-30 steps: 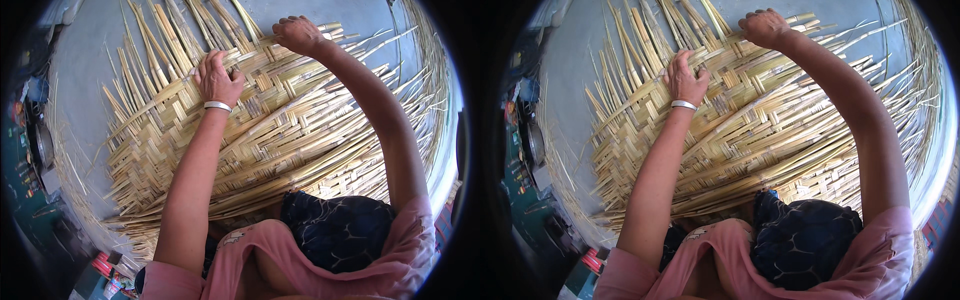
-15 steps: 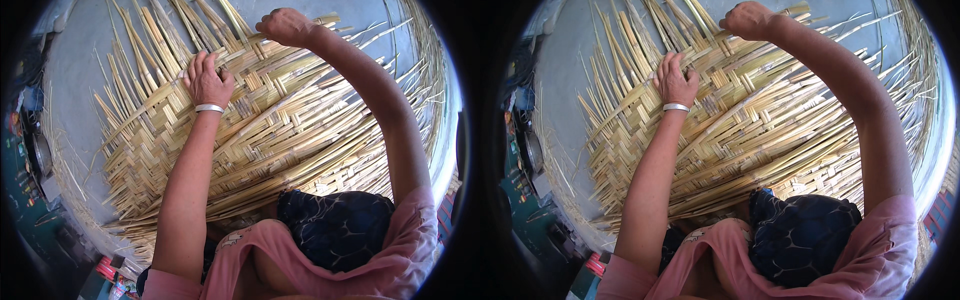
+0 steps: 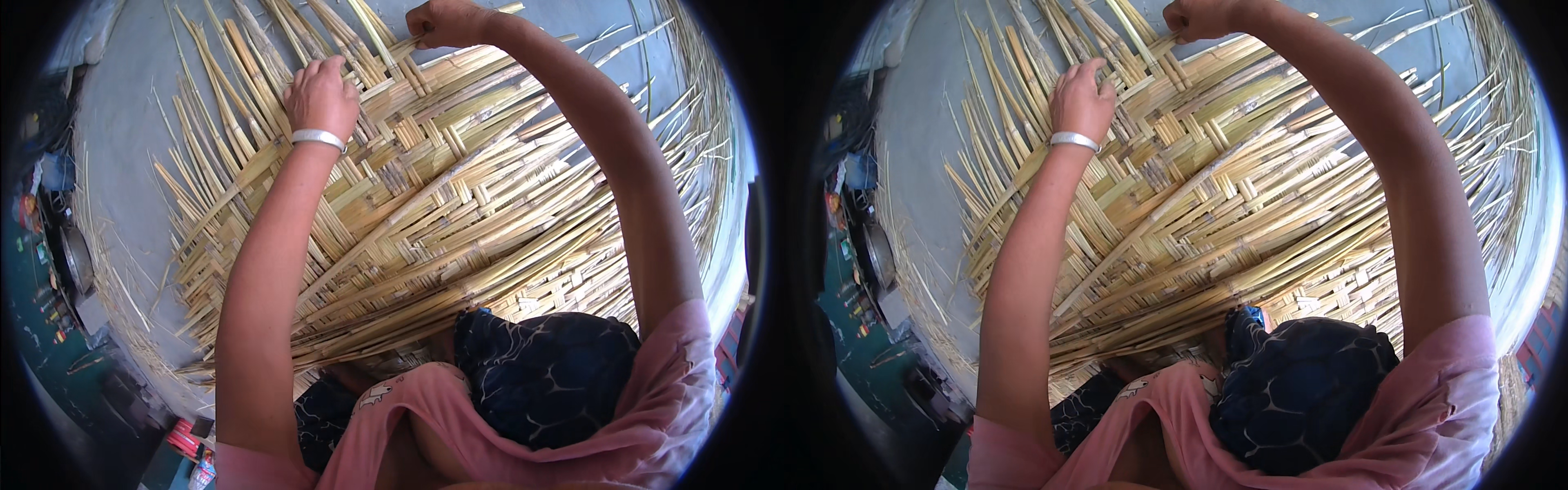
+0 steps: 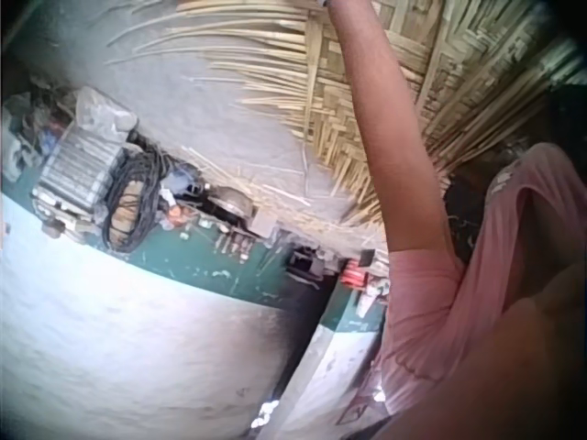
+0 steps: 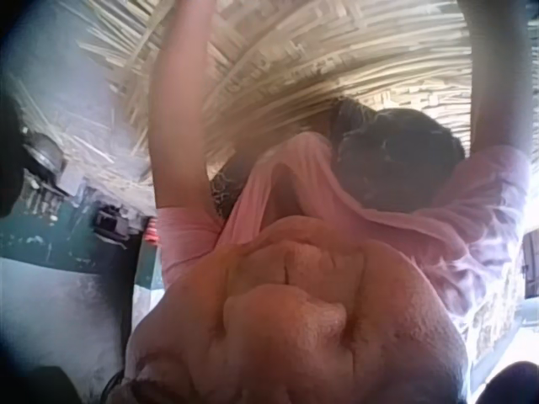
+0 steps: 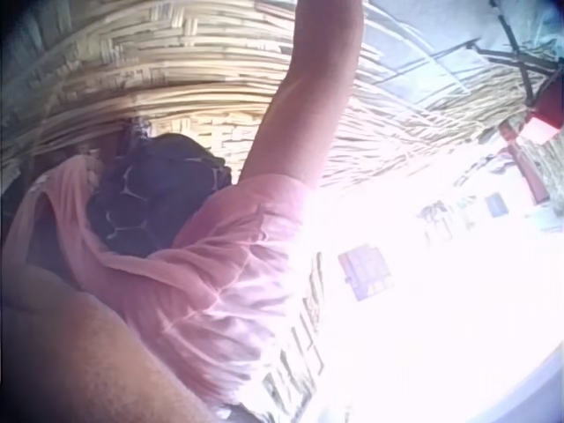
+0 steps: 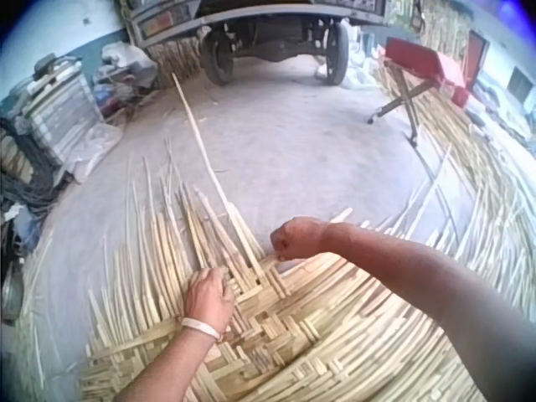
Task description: The person weaves a basket by hand using dried palm leaves. They interlace the leaves in a consistent pattern, gradually building up the structure of the basket while sitting on the floor.
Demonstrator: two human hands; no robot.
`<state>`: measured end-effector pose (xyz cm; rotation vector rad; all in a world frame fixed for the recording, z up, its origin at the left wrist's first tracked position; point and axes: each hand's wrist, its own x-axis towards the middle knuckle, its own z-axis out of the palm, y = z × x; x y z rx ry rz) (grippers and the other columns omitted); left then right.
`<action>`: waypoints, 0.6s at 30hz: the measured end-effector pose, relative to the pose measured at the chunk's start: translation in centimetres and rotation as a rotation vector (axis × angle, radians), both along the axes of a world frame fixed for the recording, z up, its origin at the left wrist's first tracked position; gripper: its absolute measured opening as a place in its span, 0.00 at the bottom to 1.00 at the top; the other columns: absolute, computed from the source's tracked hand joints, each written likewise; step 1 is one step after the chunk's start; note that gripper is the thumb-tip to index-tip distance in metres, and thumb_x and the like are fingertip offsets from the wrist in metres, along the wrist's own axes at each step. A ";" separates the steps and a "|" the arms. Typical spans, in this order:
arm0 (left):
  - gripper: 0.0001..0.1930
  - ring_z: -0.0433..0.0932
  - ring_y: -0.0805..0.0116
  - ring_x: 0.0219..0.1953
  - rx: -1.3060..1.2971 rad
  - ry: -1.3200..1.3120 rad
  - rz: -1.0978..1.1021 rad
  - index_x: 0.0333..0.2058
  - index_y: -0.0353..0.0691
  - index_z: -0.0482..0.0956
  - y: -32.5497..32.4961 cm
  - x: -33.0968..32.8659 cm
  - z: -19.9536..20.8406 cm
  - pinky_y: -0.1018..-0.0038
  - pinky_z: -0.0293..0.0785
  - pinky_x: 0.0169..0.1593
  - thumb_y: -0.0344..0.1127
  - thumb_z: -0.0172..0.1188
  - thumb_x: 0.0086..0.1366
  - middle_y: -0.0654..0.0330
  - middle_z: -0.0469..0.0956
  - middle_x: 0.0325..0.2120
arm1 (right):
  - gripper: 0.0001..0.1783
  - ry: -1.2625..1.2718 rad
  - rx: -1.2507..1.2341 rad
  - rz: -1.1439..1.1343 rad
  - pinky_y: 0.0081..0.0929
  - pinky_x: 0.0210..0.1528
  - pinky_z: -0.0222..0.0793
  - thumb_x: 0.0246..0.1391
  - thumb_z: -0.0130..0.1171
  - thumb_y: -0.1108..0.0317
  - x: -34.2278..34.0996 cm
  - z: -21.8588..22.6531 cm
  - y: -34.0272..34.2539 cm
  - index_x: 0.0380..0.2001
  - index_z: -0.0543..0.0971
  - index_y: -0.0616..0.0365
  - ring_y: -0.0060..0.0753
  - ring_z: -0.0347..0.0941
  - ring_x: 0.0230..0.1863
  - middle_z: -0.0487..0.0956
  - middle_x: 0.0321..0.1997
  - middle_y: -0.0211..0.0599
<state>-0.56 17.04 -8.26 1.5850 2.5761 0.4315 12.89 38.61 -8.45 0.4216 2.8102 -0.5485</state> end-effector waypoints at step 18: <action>0.08 0.68 0.76 0.29 -0.303 -0.930 0.036 0.27 0.40 0.77 3.7 -3.6 1.7 0.77 0.66 0.39 0.34 0.65 0.50 0.67 0.73 0.24 | 0.11 0.735 0.253 -0.326 0.30 0.38 0.72 0.49 0.61 0.66 4.2 2.9 -5.9 0.35 0.75 0.56 0.38 0.76 0.37 0.77 0.32 0.39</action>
